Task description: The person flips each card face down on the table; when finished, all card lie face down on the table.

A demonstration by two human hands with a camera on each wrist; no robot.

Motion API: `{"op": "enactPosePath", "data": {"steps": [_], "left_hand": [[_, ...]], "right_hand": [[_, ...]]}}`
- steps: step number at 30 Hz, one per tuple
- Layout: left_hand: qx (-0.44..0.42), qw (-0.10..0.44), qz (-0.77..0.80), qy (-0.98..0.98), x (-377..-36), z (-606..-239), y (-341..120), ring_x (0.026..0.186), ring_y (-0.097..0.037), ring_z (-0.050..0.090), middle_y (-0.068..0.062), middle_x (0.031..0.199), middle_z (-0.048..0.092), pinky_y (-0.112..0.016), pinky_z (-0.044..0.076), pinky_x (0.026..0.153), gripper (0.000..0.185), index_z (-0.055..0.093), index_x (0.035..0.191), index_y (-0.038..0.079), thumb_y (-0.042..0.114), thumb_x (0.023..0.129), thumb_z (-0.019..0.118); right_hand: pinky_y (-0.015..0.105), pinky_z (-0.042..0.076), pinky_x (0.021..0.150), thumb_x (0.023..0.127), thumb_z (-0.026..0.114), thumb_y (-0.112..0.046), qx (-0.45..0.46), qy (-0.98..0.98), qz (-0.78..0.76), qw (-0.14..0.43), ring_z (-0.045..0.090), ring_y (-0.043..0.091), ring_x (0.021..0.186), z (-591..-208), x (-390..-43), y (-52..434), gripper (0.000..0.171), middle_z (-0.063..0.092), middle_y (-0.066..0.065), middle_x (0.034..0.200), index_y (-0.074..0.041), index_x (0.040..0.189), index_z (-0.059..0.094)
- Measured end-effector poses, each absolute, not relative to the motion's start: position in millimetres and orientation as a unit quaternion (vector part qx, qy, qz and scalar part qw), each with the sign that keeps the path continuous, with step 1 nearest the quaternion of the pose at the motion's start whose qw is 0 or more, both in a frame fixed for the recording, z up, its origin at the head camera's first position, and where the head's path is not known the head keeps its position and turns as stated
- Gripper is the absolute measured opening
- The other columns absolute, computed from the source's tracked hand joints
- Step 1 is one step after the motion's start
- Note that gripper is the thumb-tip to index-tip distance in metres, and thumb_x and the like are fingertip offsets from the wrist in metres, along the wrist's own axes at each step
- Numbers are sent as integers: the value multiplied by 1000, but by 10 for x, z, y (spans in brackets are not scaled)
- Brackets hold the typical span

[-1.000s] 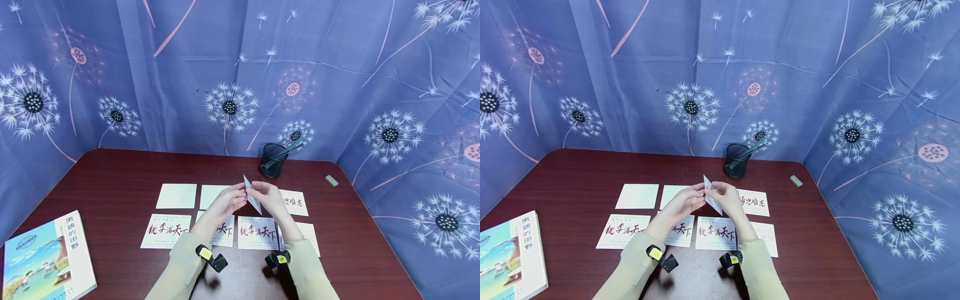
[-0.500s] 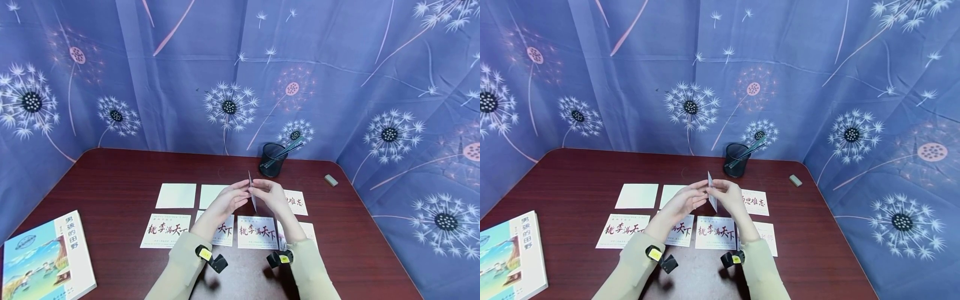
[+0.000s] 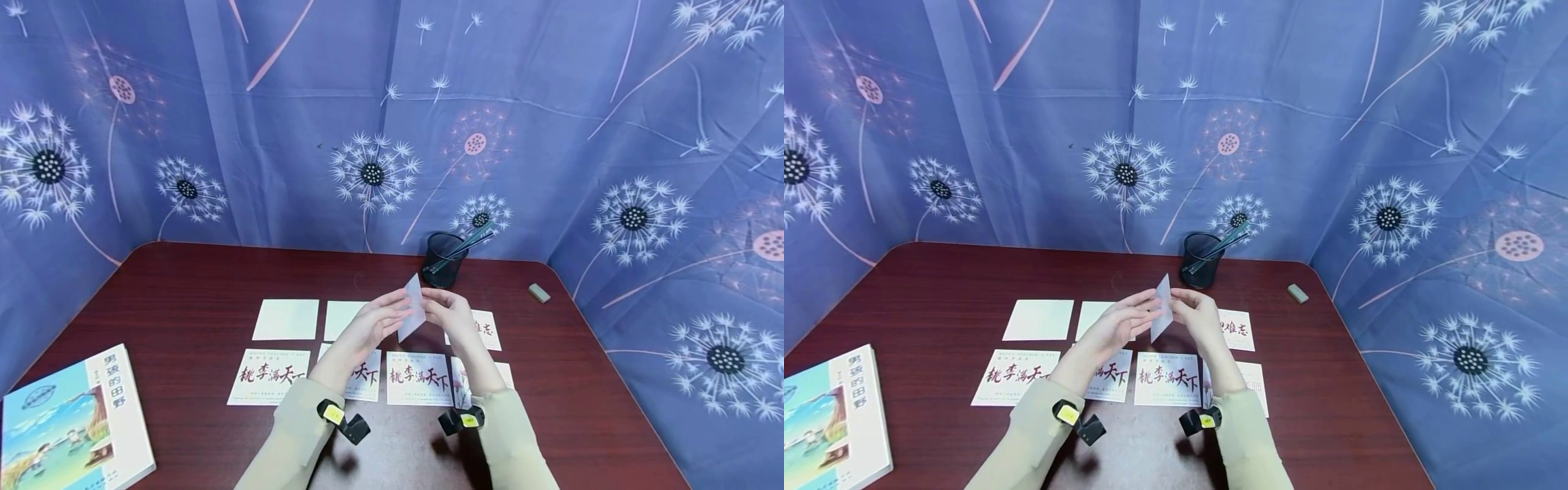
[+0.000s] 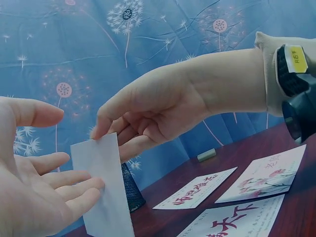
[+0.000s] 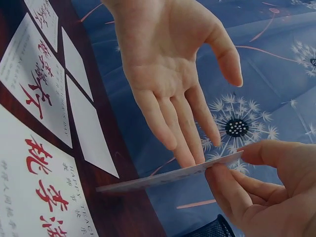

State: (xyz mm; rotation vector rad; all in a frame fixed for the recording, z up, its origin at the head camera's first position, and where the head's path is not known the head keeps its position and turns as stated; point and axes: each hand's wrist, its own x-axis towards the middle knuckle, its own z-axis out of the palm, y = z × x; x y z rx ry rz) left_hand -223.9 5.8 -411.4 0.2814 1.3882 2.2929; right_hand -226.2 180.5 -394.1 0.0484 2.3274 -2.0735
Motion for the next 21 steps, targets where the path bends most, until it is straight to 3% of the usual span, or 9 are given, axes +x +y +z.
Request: {"op": "enactPosePath", "data": {"steps": [5,12,21], "left_hand": [[90,226,828,505,-2253,-4157,59,139,-38,35,-26,151,33,-44,24,118,58,28,148,-3,0,92,44],[88,235,826,505,-2278,-4245,70,140,-39,31,-27,152,29,-44,23,118,58,25,148,-5,-1,93,42],[66,233,822,516,-2322,-4349,3,141,-40,28,-30,152,26,-45,21,119,56,25,148,-7,2,95,41]], "right_hand": [[15,54,72,90,54,2,32,746,-665,4,62,5,81,-3968,-2285,1847,36,64,25,113,15,123,56],[13,50,64,88,55,2,80,758,-647,1,57,1,70,-4061,-2346,1935,34,69,10,96,13,120,59],[26,55,81,87,58,-5,87,769,-633,-9,60,8,83,-4199,-2341,2073,33,68,16,105,9,116,64]]}}
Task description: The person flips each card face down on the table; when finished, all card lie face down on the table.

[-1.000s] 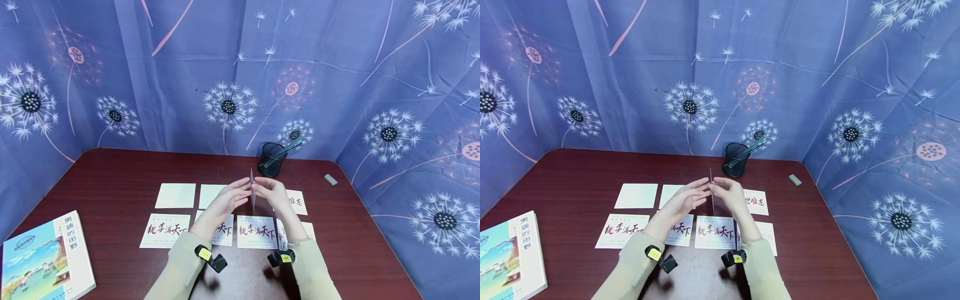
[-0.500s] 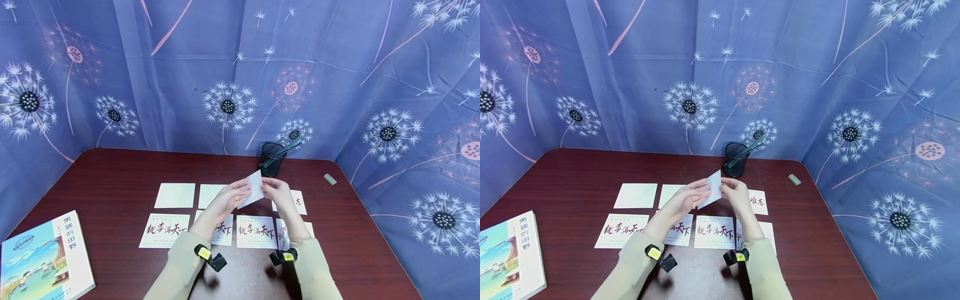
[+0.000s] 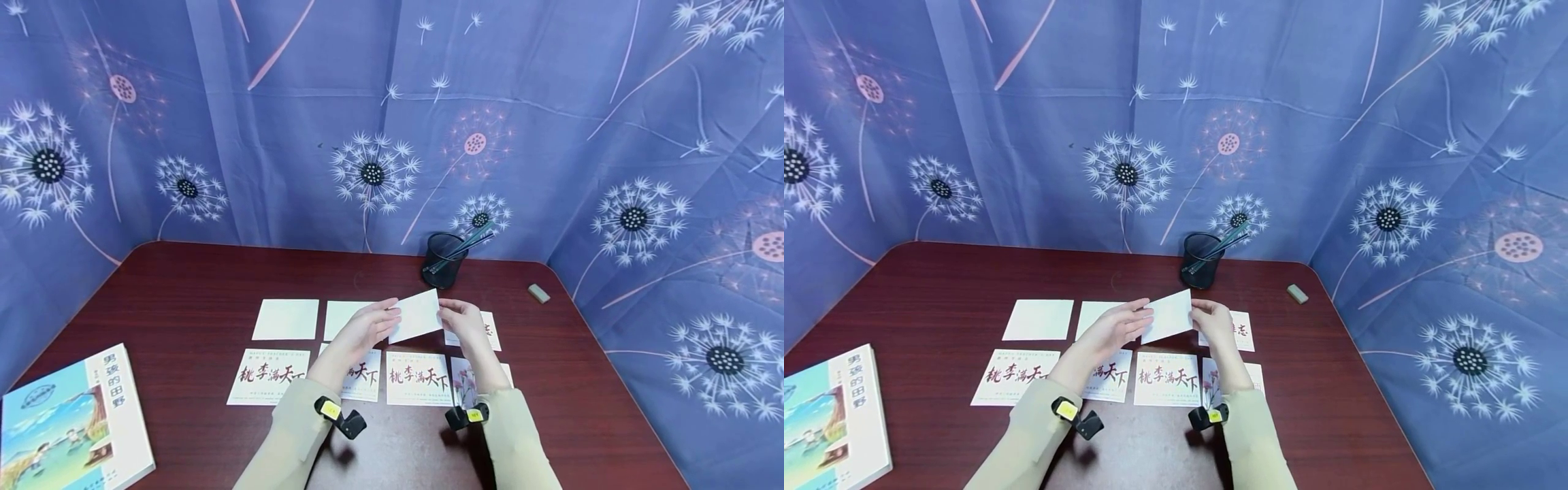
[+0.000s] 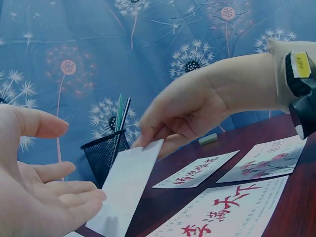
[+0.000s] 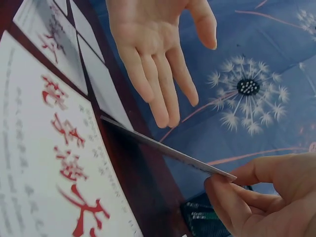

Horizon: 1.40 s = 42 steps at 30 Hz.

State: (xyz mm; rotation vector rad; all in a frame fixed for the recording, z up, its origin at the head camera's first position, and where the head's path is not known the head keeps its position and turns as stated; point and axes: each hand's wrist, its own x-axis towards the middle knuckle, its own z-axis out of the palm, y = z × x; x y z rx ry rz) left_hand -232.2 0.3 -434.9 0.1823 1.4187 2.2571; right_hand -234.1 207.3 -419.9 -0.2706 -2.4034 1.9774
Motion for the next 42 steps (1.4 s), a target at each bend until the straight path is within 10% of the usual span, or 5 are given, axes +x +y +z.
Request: {"op": "enactPosePath", "data": {"steps": [42], "left_hand": [[20,255,784,566,-2319,-4502,51,138,-42,35,-33,144,36,-48,24,118,55,34,144,-8,7,92,44]], "right_hand": [[27,57,79,94,55,-11,-104,-839,530,-67,70,21,89,-4397,-2387,2303,37,66,27,111,15,121,57]]}}
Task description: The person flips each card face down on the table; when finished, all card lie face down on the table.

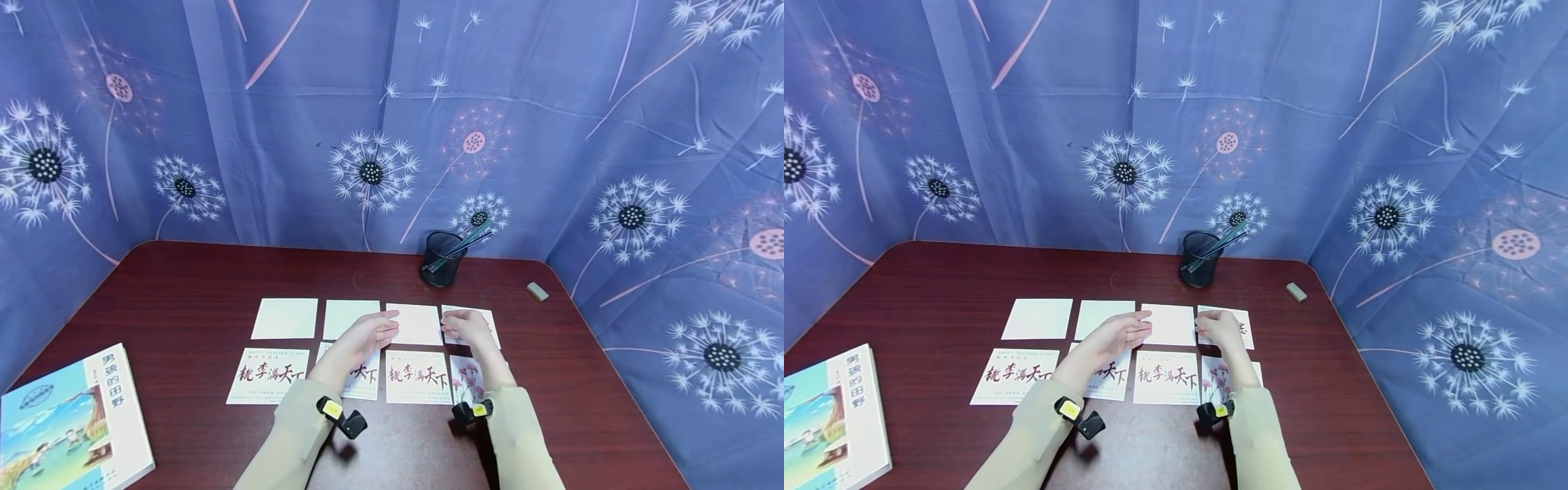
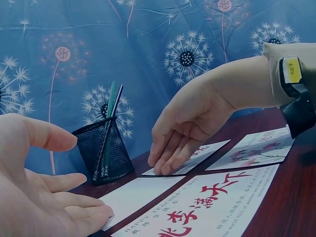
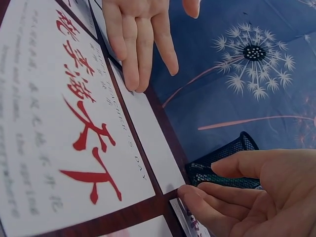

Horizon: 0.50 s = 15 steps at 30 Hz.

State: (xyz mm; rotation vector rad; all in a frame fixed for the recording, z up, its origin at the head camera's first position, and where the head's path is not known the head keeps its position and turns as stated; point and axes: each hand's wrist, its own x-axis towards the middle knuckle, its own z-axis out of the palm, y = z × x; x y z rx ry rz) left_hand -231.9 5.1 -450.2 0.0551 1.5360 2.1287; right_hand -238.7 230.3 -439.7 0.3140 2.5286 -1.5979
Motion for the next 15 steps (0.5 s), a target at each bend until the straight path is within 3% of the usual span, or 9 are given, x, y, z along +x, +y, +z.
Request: {"op": "enactPosePath", "data": {"steps": [4,10,15], "left_hand": [[13,249,785,567,-2300,-4501,80,137,-42,36,-33,144,36,-49,24,117,55,34,144,-8,7,92,44],[-23,212,791,573,-2269,-4491,171,130,-37,47,-27,142,45,-48,30,114,50,41,141,-5,6,93,45],[-38,190,801,566,-2262,-4483,292,126,-35,52,-24,140,49,-46,33,113,47,45,138,-5,5,93,45]], "right_hand": [[29,56,82,95,53,-13,111,840,-525,75,69,23,93,-4376,-2383,2311,39,64,28,116,14,124,56],[18,54,73,91,56,-7,90,831,-547,54,66,8,80,-4312,-2380,2347,37,67,26,111,15,121,57],[28,57,83,92,59,-10,75,837,-541,35,68,13,86,-4212,-2375,2461,37,66,25,114,12,121,59]]}}
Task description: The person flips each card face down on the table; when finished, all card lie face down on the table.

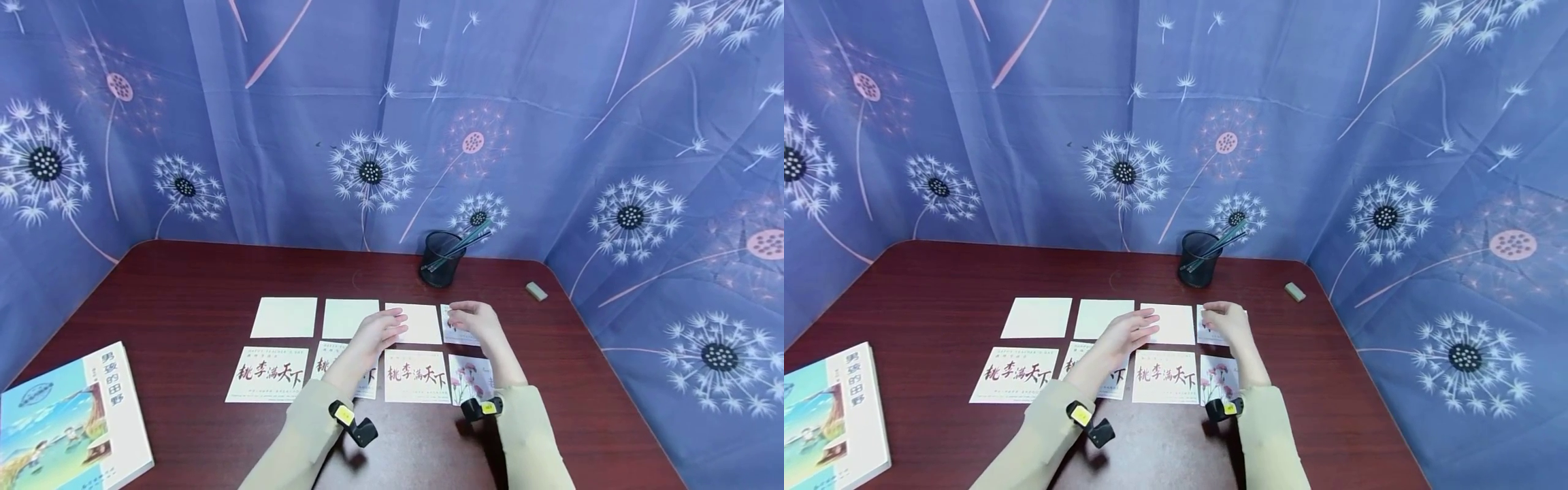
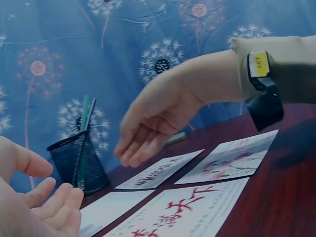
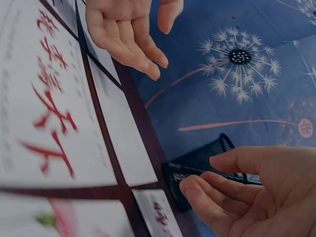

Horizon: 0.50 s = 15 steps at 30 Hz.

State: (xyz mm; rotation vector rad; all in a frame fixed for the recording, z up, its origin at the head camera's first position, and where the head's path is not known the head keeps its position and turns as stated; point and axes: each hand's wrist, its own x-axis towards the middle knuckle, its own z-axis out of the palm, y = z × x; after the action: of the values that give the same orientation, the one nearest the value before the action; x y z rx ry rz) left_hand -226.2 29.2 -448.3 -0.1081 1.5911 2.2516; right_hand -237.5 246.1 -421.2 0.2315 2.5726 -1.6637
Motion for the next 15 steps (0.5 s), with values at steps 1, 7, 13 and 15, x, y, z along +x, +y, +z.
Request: {"op": "enactPosePath", "data": {"steps": [1,7,13,15], "left_hand": [[-39,189,804,563,-2269,-4477,329,126,-35,52,-24,140,50,-46,33,113,46,45,138,-5,5,93,45],[-26,199,819,537,-2341,-4413,616,130,-37,47,-25,141,47,-43,32,114,48,42,140,-7,3,93,48],[1,207,814,544,-2398,-4423,870,133,-38,43,-28,143,42,-43,31,115,53,37,141,-10,3,91,50],[4,210,811,546,-2410,-4443,933,135,-38,40,-28,145,40,-43,29,116,56,36,141,-11,3,89,51]], "right_hand": [[32,56,86,92,60,-11,74,841,-535,30,69,15,88,-4193,-2374,2499,37,66,25,115,11,122,59],[33,54,82,89,64,-15,76,875,-479,3,66,14,87,-4192,-2382,2747,39,69,21,111,6,122,61],[30,50,84,86,67,-12,93,882,-462,3,64,21,98,-4251,-2352,2886,41,68,21,114,5,122,61],[33,50,88,86,68,-12,99,880,-465,7,63,25,103,-4267,-2333,2925,42,67,22,116,5,123,60]]}}
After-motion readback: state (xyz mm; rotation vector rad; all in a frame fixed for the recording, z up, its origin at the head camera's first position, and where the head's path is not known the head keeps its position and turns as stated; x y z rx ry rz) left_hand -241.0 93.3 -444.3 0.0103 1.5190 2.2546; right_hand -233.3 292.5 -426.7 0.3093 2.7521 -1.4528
